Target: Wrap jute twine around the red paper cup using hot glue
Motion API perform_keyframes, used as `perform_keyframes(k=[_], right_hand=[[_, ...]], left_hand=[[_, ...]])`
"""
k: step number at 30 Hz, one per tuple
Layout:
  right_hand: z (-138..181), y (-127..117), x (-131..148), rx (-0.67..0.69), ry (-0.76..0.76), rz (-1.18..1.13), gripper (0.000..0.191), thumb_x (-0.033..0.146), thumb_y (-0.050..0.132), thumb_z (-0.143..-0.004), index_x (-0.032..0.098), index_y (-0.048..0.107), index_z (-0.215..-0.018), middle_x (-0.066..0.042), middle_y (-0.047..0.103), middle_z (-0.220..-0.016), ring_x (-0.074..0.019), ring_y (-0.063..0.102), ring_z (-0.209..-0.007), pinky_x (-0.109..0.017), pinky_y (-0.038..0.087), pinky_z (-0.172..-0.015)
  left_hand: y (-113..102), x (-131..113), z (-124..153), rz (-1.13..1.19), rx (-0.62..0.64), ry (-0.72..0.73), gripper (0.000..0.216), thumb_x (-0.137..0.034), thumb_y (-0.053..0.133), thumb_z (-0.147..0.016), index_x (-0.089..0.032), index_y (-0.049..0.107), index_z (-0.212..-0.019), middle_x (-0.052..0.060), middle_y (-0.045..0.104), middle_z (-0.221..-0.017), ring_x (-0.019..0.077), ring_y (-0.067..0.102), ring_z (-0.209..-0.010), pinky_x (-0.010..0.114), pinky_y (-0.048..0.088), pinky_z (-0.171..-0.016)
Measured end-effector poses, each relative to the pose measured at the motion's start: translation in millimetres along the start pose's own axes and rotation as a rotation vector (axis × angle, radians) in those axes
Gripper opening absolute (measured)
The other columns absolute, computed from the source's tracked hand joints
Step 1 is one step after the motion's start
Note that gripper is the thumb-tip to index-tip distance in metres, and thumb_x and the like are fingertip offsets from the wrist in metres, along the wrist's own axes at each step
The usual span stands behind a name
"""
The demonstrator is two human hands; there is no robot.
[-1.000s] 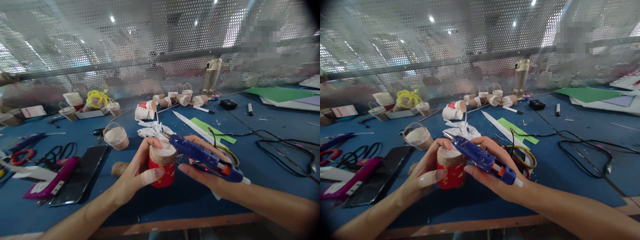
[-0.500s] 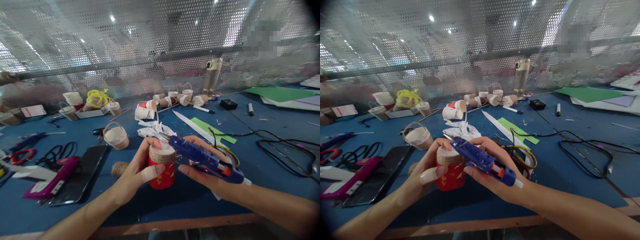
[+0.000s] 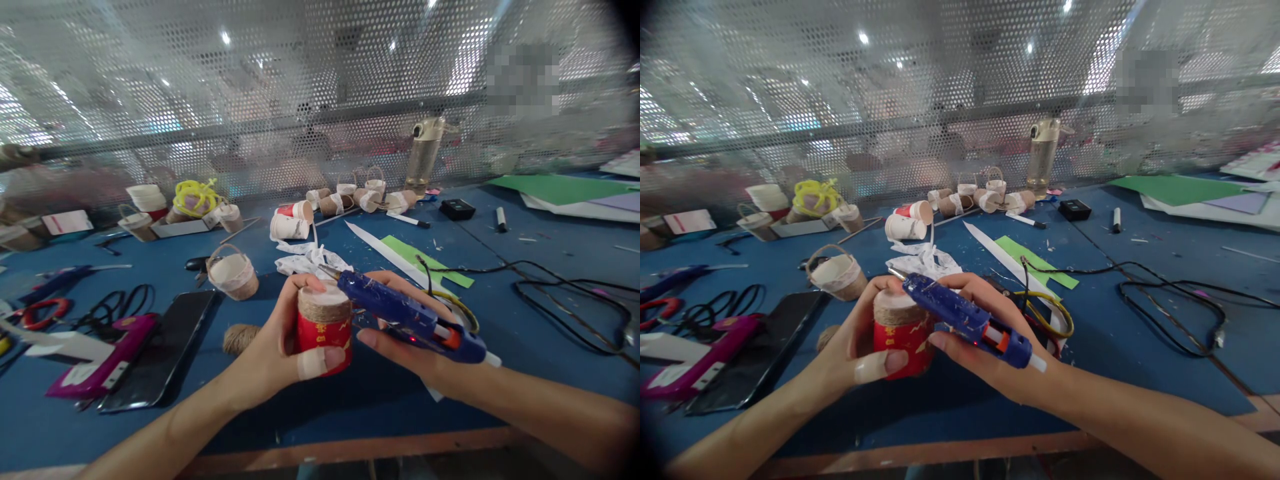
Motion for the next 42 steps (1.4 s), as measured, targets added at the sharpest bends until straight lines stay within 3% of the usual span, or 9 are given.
perform_keyframes(k=[4, 8, 12, 15, 18, 23, 31, 42], right_hand=[[-0.2, -1.0, 3.1, 0.020, -0.020, 0.050, 0.045, 0.025, 0.085, -0.085, 0.036, 0.070, -0.126, 0.000, 0.073, -0.114, -0.0199, 0.072, -0.088, -0.036, 0.060, -0.090], [-1.4, -3.9, 5.8, -0.009, -0.067, 0.079, 0.044, 0.019, 0.082, -0.088, 0.035, 0.068, -0.126, -0.001, 0.072, -0.126, -0.0230, 0.073, -0.110, -0.037, 0.058, -0.100], [-2.4, -8.0, 2.1, -0.039, -0.071, 0.078, 0.033, 0.029, 0.082, -0.091, 0.034, 0.067, -0.119, -0.001, 0.073, -0.120, -0.0207, 0.076, -0.100, -0.035, 0.061, -0.093], [-1.4, -7.5, -4.3, -0.010, -0.016, 0.048, 0.030, 0.029, 0.081, -0.092, 0.033, 0.064, -0.116, 0.001, 0.076, -0.108, -0.0189, 0.077, -0.093, -0.031, 0.064, -0.085], [0.2, -6.8, -8.5, -0.014, 0.027, -0.022, 0.032, 0.027, 0.082, -0.091, 0.035, 0.063, -0.116, 0.003, 0.077, -0.098, -0.0181, 0.079, -0.091, -0.030, 0.066, -0.083], [2.1, -6.1, -9.5, -0.012, 0.030, -0.020, 0.027, 0.031, 0.082, -0.092, 0.039, 0.066, -0.113, 0.004, 0.078, -0.098, -0.0179, 0.078, -0.086, -0.030, 0.066, -0.079], [3.3, -8.2, -10.7, 0.023, 0.057, 0.037, 0.024, 0.036, 0.081, -0.094, 0.035, 0.067, -0.113, 0.000, 0.080, -0.100, -0.0218, 0.078, -0.086, -0.034, 0.067, -0.074], [2.5, -8.1, -10.9, -0.003, 0.062, 0.038, 0.023, 0.036, 0.082, -0.092, 0.032, 0.068, -0.109, 0.001, 0.079, -0.100, -0.0203, 0.078, -0.085, -0.031, 0.064, -0.073]], left_hand=[[-1.3, -8.1, -1.5, -0.057, -0.160, 0.014, 0.046, -0.021, 0.091, -0.082, -0.035, 0.064, -0.117, -0.001, 0.065, -0.115, 0.0162, 0.064, -0.095, 0.023, 0.056, -0.079], [-4.1, -8.3, 0.5, 0.028, -0.292, -0.056, 0.060, -0.030, 0.094, -0.076, -0.038, 0.065, -0.128, 0.001, 0.072, -0.120, 0.0242, 0.069, -0.107, 0.028, 0.060, -0.082], [-6.9, -6.2, 2.0, 0.102, -0.372, -0.155, 0.068, -0.035, 0.090, -0.077, -0.034, 0.061, -0.139, 0.006, 0.072, -0.137, 0.0353, 0.067, -0.126, 0.036, 0.063, -0.086], [-7.5, -7.7, 2.3, 0.146, -0.412, -0.178, 0.065, -0.037, 0.086, -0.078, -0.030, 0.062, -0.138, 0.008, 0.073, -0.138, 0.0379, 0.068, -0.127, 0.038, 0.065, -0.085], [-5.9, -9.3, 1.9, 0.164, -0.405, -0.170, 0.061, -0.037, 0.085, -0.079, -0.028, 0.064, -0.136, 0.008, 0.073, -0.137, 0.0358, 0.069, -0.123, 0.038, 0.065, -0.088], [-7.6, -7.9, 2.3, 0.147, -0.360, -0.124, 0.063, -0.035, 0.088, -0.080, -0.038, 0.062, -0.138, 0.002, 0.074, -0.133, 0.0284, 0.073, -0.113, 0.034, 0.064, -0.084], [-7.7, -8.1, 0.9, 0.037, -0.162, 0.041, 0.040, -0.028, 0.083, -0.088, -0.039, 0.070, -0.124, -0.002, 0.073, -0.123, 0.0189, 0.070, -0.105, 0.022, 0.061, -0.082], [-6.7, -7.2, 0.3, 0.064, -0.136, 0.036, 0.034, -0.032, 0.078, -0.089, -0.033, 0.069, -0.122, 0.002, 0.071, -0.119, 0.0206, 0.067, -0.101, 0.027, 0.055, -0.082]])
Point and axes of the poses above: each hand's wrist, its own z-axis away from the middle knuckle, its own y-axis out of the palm, x = y × z, the point moved 7 cm from there along -z, towards the middle knuckle
